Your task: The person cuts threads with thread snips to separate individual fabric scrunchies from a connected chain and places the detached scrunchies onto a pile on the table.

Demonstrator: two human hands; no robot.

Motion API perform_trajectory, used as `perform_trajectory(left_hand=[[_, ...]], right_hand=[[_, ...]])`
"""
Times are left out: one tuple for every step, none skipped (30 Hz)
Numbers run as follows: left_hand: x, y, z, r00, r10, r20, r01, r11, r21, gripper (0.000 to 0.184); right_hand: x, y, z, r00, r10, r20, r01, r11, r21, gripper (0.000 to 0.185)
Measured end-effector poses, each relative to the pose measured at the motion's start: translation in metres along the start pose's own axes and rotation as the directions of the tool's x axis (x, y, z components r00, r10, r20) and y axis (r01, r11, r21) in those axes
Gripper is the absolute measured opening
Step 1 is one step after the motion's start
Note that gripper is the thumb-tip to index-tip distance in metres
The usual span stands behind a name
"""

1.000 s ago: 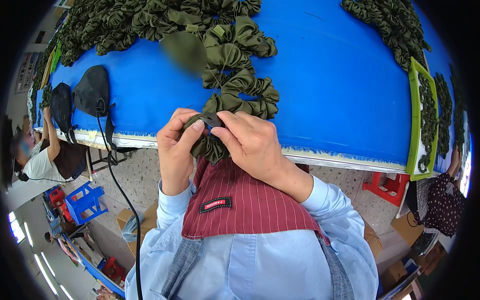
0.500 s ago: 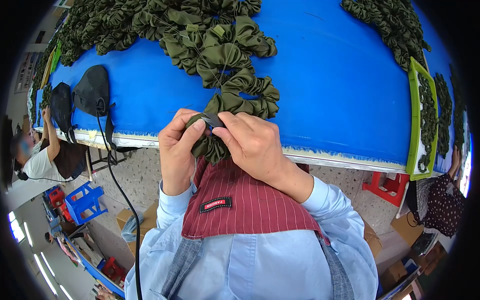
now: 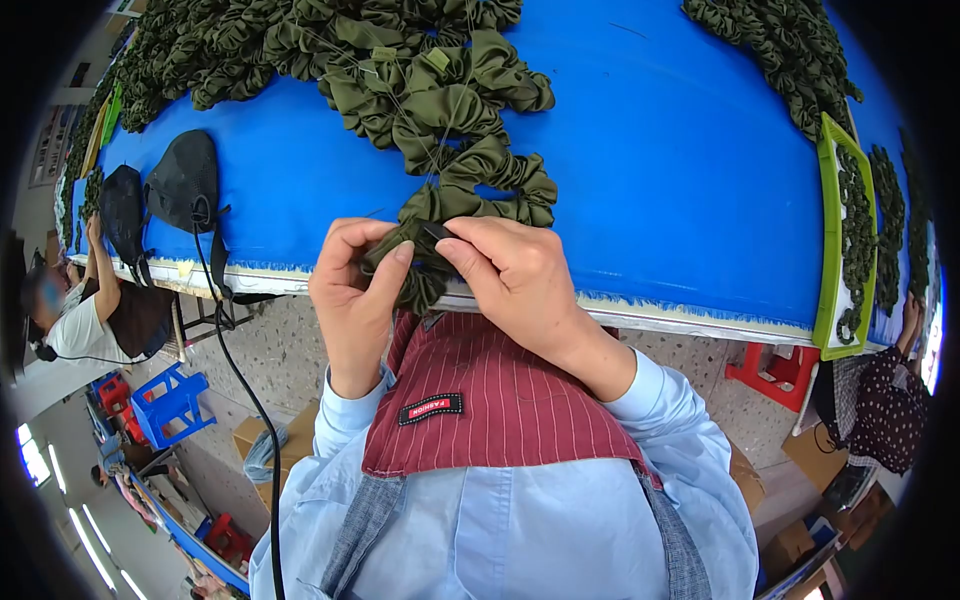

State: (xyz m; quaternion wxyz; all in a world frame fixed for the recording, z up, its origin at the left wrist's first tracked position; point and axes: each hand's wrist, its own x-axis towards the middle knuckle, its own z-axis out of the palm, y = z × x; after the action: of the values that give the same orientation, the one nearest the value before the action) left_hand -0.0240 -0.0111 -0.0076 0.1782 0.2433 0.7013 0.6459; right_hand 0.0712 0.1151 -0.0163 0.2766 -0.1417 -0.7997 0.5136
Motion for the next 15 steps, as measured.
perform_trajectory(left_hand=[[-0.0001, 0.0008, 0.0005, 0.998, 0.053, -0.026, -0.052, 0.997, 0.056, 0.016], [-0.0002, 0.0015, 0.0009, 0.993, 0.106, -0.048, -0.101, 0.988, 0.113, 0.017], [-0.0001, 0.002, 0.0013, 0.985, 0.161, -0.064, -0.148, 0.974, 0.171, 0.018], [0.0002, 0.0021, 0.0017, 0.985, 0.161, -0.063, -0.148, 0.974, 0.17, 0.018], [0.0005, 0.0023, 0.0023, 0.978, 0.202, -0.06, -0.185, 0.959, 0.214, 0.019], [0.0007, 0.0025, 0.0023, 0.968, 0.243, -0.056, -0.221, 0.94, 0.259, 0.02], [0.0008, 0.0027, 0.0021, 0.958, 0.283, -0.051, -0.255, 0.918, 0.303, 0.021], [0.0009, 0.0028, 0.0018, 0.946, 0.322, -0.043, -0.288, 0.893, 0.346, 0.022], [0.0008, 0.0025, 0.0016, 0.946, 0.322, -0.043, -0.288, 0.893, 0.347, 0.022], [0.0005, 0.0018, 0.0013, 0.943, 0.33, -0.044, -0.294, 0.886, 0.36, 0.023], [-0.0001, 0.0011, 0.0009, 0.94, 0.339, -0.044, -0.299, 0.878, 0.373, 0.024], [-0.0006, 0.0004, 0.0007, 0.937, 0.347, -0.043, -0.304, 0.871, 0.386, 0.025], [-0.0009, -0.0001, 0.0006, 0.934, 0.354, -0.043, -0.309, 0.863, 0.399, 0.026], [-0.0008, -0.0003, 0.0008, 0.934, 0.354, -0.043, -0.309, 0.864, 0.398, 0.026], [-0.0007, -0.0006, 0.001, 0.93, 0.365, -0.041, -0.32, 0.859, 0.4, 0.027]], right_hand=[[0.0009, -0.0016, -0.0019, 0.999, 0.032, 0.017, -0.032, 0.999, 0.022, 0.015], [0.0014, -0.0028, -0.0035, 0.997, 0.064, 0.033, -0.066, 0.997, 0.044, 0.015], [0.0015, -0.0033, -0.0042, 0.994, 0.097, 0.048, -0.1, 0.993, 0.064, 0.016], [0.0015, -0.003, -0.0043, 0.994, 0.097, 0.047, -0.1, 0.993, 0.063, 0.016], [0.0016, -0.0027, -0.0044, 0.994, 0.093, 0.05, -0.096, 0.993, 0.064, 0.016], [0.0018, -0.0025, -0.0039, 0.995, 0.089, 0.054, -0.093, 0.994, 0.066, 0.017], [0.0021, -0.0023, -0.0034, 0.995, 0.085, 0.058, -0.088, 0.994, 0.068, 0.017], [0.0024, -0.0019, -0.0029, 0.995, 0.08, 0.061, -0.084, 0.994, 0.07, 0.018], [0.0026, -0.0013, -0.0028, 0.995, 0.08, 0.062, -0.085, 0.994, 0.07, 0.018], [0.0028, -0.0002, -0.0027, 0.996, 0.062, 0.067, -0.067, 0.995, 0.068, 0.018], [0.0028, 0.0009, -0.0029, 0.996, 0.044, 0.073, -0.049, 0.997, 0.065, 0.018], [0.0027, 0.0018, -0.0032, 0.997, 0.027, 0.078, -0.032, 0.998, 0.062, 0.018], [0.0025, 0.0023, -0.0036, 0.996, 0.009, 0.084, -0.014, 0.998, 0.06, 0.018], [0.0024, 0.0021, -0.0046, 0.996, 0.01, 0.084, -0.015, 0.998, 0.059, 0.018], [0.0026, 0.0011, -0.0063, 0.995, 0.029, 0.091, -0.034, 0.998, 0.05, 0.018]])
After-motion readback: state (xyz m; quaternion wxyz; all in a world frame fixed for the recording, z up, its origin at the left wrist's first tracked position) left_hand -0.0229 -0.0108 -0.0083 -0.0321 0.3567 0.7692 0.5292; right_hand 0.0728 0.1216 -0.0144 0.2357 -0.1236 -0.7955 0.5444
